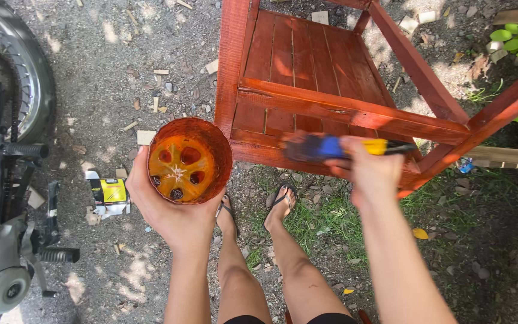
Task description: The person applies reddish-brown stain to a wooden shelving unit using a brush. They hold a small container of stain in one hand and repeatedly dip the brush to coat the shelves and frame, working from the lower shelves upward.
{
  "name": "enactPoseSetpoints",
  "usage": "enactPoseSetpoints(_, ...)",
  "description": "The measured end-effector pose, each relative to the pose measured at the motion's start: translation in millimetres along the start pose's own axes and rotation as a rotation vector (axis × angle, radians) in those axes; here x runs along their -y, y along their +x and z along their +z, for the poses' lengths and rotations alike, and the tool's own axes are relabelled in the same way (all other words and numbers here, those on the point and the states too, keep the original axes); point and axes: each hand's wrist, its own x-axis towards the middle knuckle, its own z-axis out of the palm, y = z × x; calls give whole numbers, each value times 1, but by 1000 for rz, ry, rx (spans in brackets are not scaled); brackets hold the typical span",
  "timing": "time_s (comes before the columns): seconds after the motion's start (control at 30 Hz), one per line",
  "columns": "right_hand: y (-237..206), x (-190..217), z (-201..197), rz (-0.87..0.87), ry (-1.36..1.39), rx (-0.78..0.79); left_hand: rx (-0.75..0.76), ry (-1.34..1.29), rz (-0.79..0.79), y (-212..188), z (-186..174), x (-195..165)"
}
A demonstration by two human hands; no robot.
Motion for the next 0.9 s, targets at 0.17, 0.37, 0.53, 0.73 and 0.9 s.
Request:
enactPoseSetpoints(0.17, -22, -23, 91, 81, 76, 39, -5, 8, 13, 0, -9, -4)
enactPoseSetpoints(0.37, -10, -10, -15, -18, 19, -255, -27, -2, 27, 3, -8, -5)
enactPoseSetpoints(0.53, -20, 10, -99, -67, -10, -462, -11, -58, -6, 2, -5, -6)
enactPoseSetpoints(0.73, -23, -27, -28, 5, 74, -282, 52, -144, 37, -13, 6, -31)
enactPoseSetpoints(0.9, -19, 9, -38, -47, 20, -215, 118, -203, 82, -23, 24, -66)
